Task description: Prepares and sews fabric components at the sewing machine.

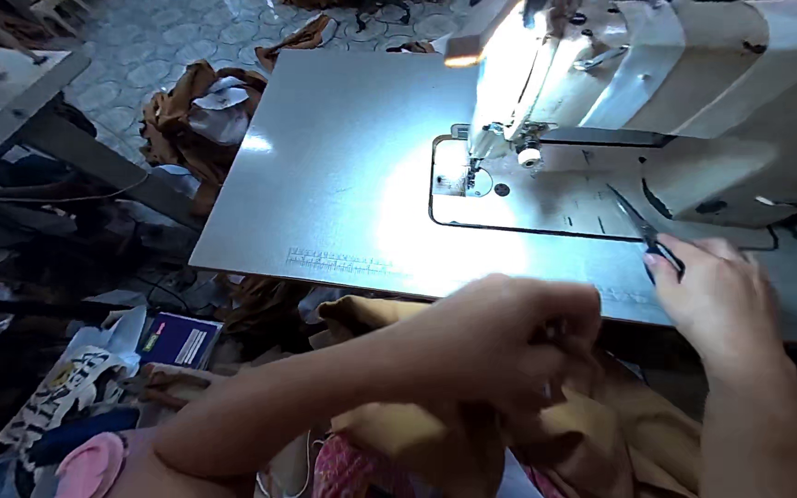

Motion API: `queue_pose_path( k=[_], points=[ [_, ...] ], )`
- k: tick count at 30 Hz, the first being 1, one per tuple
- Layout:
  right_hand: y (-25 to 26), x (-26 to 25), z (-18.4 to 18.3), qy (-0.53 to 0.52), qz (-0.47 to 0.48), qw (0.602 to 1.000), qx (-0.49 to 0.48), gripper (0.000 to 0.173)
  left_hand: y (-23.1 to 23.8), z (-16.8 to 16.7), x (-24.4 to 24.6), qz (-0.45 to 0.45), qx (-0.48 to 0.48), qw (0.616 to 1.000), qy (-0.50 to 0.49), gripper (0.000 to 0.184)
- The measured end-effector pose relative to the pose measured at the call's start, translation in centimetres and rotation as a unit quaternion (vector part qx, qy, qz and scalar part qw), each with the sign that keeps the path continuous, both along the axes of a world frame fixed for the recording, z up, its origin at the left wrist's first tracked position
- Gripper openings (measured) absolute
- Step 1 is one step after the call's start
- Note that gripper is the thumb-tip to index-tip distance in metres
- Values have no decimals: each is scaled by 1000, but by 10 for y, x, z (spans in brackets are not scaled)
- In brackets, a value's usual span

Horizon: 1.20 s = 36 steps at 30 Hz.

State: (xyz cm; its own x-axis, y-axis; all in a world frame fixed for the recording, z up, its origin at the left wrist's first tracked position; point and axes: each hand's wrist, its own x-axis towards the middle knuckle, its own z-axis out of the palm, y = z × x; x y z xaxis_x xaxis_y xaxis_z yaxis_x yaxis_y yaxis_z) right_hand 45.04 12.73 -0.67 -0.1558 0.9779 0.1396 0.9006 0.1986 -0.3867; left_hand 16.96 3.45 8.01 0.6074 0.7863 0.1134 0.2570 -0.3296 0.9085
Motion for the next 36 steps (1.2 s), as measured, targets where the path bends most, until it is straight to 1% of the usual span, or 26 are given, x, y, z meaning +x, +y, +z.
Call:
queue_pose_path(
  k=[1,2,3,4,5,6,7,8,9,10,11,12,13,14,15,17,18,19,22,23,26,30,33,36],
  points=[
    [-16,-21,9,64,67,996,0,39,5,-2,-5,49,18,999,-11,4],
    [-36,-45,14,144,141,979,-14,45,11,-5,-10,92,37,995,-27,2],
    [-58,-70,15,236,213,947,-44,50,18,-9,-13,122,47,990,-56,4],
    [-75,-92,15,325,269,904,-72,50,26,-14,-17,130,43,986,-99,6],
    [-88,-110,13,382,295,873,-64,42,33,-20,-21,111,9,983,-147,5],
    [-95,-122,13,417,296,859,-34,31,37,-24,-28,71,-56,980,-180,8],
    [-98,-128,14,434,283,855,-11,23,39,-29,-36,26,-130,973,-187,23],
    [-98,-129,17,444,268,855,-3,18,39,-36,-44,-10,-196,964,-182,42],
    [-98,-129,19,449,255,856,-4,18,35,-42,-51,-38,-245,954,-169,57],
    [-97,-127,20,446,248,860,-9,18,29,-46,-56,-44,-282,945,-158,58],
    [-97,-127,21,442,245,863,-10,15,21,-43,-59,-30,-303,942,-143,51],
    [-98,-127,21,437,238,867,-5,11,17,-39,-60,-20,-318,937,-142,38],
    [-99,-127,22,430,230,873,1,8,14,-35,-59,-2,-332,930,-154,22],
    [-100,-127,23,420,220,880,8,10,13,-31,-57,26,-346,922,-175,12],
    [-101,-128,24,412,209,887,16,14,13,-28,-57,57,-350,915,-192,11],
    [-99,-132,25,417,196,888,21,29,11,-27,-57,107,-328,913,-216,10],
    [-98,-133,24,430,197,881,20,34,8,-28,-57,125,-310,916,-221,9],
    [-96,-134,24,440,196,876,20,33,5,-28,-55,136,-292,921,-220,8],
    [-93,-137,25,473,181,862,7,13,-2,-25,-51,156,-256,930,-213,9],
    [-93,-137,25,485,179,856,-1,11,-1,-25,-50,161,-249,931,-214,9],
    [-91,-137,23,506,184,843,-14,10,-4,-25,-46,193,-217,932,-217,12],
    [-90,-139,24,512,172,842,-11,5,-7,-27,-43,218,-191,933,-214,12],
    [-90,-141,25,523,171,835,1,7,-8,-29,-43,195,-180,940,-216,10],
    [-92,-145,24,522,171,836,10,6,-9,-31,-45,180,-166,949,-200,8]
  ],
)
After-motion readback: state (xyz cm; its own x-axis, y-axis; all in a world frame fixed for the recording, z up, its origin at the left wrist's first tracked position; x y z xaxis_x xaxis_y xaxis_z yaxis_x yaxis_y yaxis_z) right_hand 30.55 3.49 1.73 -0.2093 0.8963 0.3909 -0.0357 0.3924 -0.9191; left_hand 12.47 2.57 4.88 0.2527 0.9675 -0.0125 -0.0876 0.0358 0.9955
